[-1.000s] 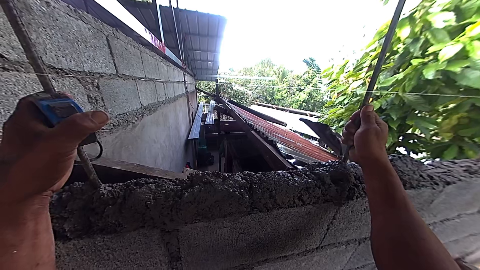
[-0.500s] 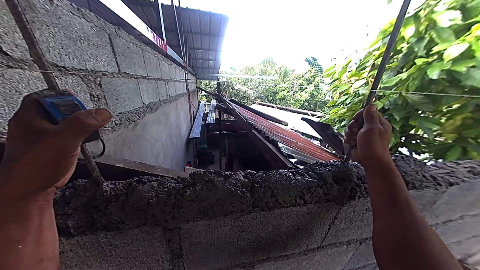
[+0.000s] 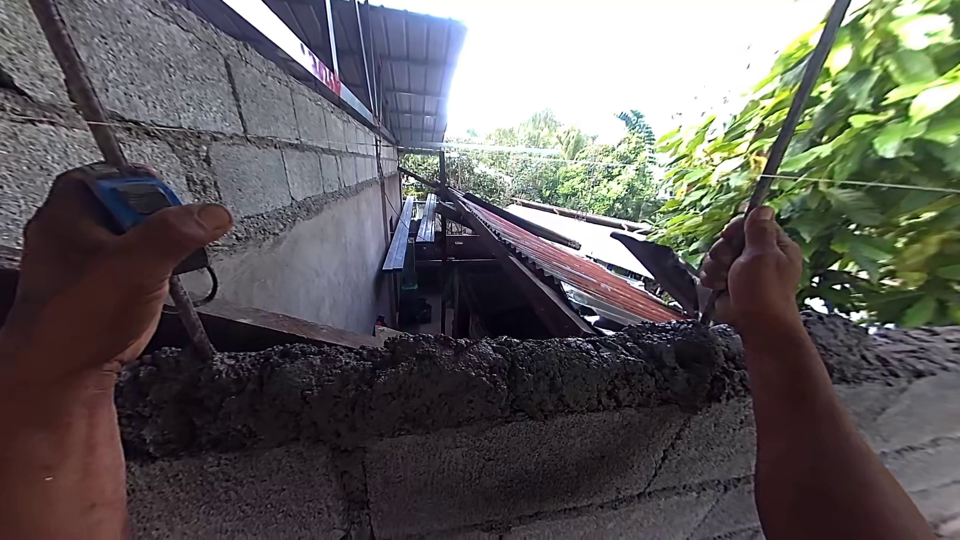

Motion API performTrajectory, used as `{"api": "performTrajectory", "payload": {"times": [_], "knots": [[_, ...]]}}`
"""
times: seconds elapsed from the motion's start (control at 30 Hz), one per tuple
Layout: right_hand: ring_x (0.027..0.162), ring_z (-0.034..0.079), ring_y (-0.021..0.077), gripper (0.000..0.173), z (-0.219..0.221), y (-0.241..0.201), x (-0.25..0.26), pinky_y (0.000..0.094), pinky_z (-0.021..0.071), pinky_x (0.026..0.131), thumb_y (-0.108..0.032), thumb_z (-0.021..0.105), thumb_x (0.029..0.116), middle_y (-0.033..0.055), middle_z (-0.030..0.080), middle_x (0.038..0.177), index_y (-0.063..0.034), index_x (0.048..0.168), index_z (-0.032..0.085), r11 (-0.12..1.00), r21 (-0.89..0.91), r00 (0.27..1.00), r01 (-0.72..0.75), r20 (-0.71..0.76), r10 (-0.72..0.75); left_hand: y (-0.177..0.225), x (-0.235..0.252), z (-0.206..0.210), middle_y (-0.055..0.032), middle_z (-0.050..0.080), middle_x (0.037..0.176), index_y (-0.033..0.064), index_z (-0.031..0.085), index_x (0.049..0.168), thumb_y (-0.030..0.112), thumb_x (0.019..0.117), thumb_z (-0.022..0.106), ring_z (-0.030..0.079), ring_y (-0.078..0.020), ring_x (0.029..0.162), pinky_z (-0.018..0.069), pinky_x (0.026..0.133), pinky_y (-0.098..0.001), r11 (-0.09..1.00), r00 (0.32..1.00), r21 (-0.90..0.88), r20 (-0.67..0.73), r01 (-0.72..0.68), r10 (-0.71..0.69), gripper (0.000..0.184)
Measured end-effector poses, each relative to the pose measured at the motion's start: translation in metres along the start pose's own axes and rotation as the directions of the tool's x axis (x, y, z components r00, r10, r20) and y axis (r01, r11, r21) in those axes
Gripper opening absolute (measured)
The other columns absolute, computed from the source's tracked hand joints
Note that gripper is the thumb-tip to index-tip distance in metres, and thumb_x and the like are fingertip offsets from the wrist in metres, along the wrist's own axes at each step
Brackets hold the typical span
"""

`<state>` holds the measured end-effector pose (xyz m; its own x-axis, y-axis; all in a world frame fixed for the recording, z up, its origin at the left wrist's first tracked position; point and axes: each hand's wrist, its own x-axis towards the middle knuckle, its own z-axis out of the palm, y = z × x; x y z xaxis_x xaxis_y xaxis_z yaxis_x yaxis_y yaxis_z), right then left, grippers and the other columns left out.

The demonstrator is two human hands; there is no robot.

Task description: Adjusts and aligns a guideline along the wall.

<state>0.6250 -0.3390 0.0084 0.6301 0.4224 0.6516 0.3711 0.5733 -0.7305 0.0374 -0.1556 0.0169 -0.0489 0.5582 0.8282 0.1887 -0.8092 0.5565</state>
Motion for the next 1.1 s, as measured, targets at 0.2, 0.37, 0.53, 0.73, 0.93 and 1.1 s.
{"api": "performTrajectory", "payload": {"times": [0.2, 0.37, 0.53, 0.73, 0.93, 1.1], "knots": [[0.042, 0.037, 0.0036, 0.041, 0.0, 0.0, 0.0, 0.021, 0.0361, 0.041, -0.048, 0.031, 0.1116, -0.0102, 0.038, 0.055, -0.0207, 0.092, 0.055, 1.0, -0.001, 1.0, 0.002, -0.006, -0.002, -0.002, 0.001, -0.001, 0.0092, 0.063, 0.108, 0.0238, 0.051, 0.135, 0.052, 0.0786, 0.082, 0.064, -0.0012, 0.09, 0.0563, 0.078, -0.0234, 1.0, 1.0, -0.001, 0.004, 0.002, -0.002, 0.07], [0.042, 0.036, 0.0038, 0.04, 0.0, 0.001, 0.0, 0.0214, 0.0361, 0.042, -0.049, 0.032, 0.1111, -0.0099, 0.038, 0.056, -0.0208, 0.093, 0.054, 1.0, -0.004, 1.0, -0.012, -0.018, 0.012, 0.001, 0.0, 0.001, 0.0088, 0.062, 0.111, 0.0233, 0.048, 0.138, 0.05, 0.0791, 0.083, 0.064, -0.0007, 0.094, 0.0566, 0.081, -0.0238, 1.0, 1.0, -0.012, 0.003, 0.024, -0.024, 0.073], [0.042, 0.036, 0.0035, 0.041, -0.001, 0.001, 0.0, 0.0209, 0.0354, 0.041, -0.05, 0.032, 0.111, -0.0099, 0.037, 0.056, -0.0206, 0.092, 0.054, 1.0, 0.007, 1.0, -0.012, -0.012, 0.012, 0.005, -0.002, 0.003, 0.0096, 0.061, 0.112, 0.0233, 0.048, 0.136, 0.046, 0.0788, 0.083, 0.063, 0.0001, 0.098, 0.0562, 0.084, -0.023, 0.999, 1.0, -0.027, -0.007, 0.019, -0.02, 0.071], [0.042, 0.034, 0.0036, 0.042, -0.001, 0.001, 0.001, 0.0208, 0.0348, 0.041, -0.05, 0.032, 0.1111, -0.0101, 0.036, 0.055, -0.0211, 0.089, 0.053, 1.0, 0.024, 1.0, -0.019, -0.001, 0.019, 0.006, -0.001, 0.003, 0.0087, 0.062, 0.113, 0.0223, 0.049, 0.136, 0.046, 0.0788, 0.083, 0.064, -0.0011, 0.099, 0.0563, 0.085, -0.024, 1.0, 1.0, -0.015, -0.011, 0.012, -0.012, 0.071], [0.041, 0.035, 0.0034, 0.042, 0.001, -0.001, -0.001, 0.0204, 0.0351, 0.04, -0.048, 0.03, 0.1117, -0.01, 0.036, 0.054, -0.0205, 0.09, 0.053, 1.0, 0.016, 1.0, -0.02, -0.009, 0.02, 0.006, -0.002, 0.003, 0.0103, 0.062, 0.107, 0.0232, 0.049, 0.134, 0.044, 0.0807, 0.082, 0.064, 0.0007, 0.088, 0.0568, 0.078, -0.021, 1.0, 1.0, -0.019, -0.004, 0.007, -0.007, 0.066], [0.041, 0.033, 0.0031, 0.041, 0.001, 0.0, 0.0, 0.0208, 0.0342, 0.04, -0.048, 0.03, 0.1117, -0.0106, 0.035, 0.054, -0.0212, 0.09, 0.053, 1.0, 0.02, 1.0, -0.016, -0.002, 0.016, 0.007, -0.002, 0.003, 0.0099, 0.062, 0.109, 0.0229, 0.048, 0.136, 0.045, 0.08, 0.082, 0.065, -0.0004, 0.09, 0.0572, 0.08, -0.0222, 0.999, 1.0, -0.032, 0.0, 0.007, -0.007, 0.069]]}}
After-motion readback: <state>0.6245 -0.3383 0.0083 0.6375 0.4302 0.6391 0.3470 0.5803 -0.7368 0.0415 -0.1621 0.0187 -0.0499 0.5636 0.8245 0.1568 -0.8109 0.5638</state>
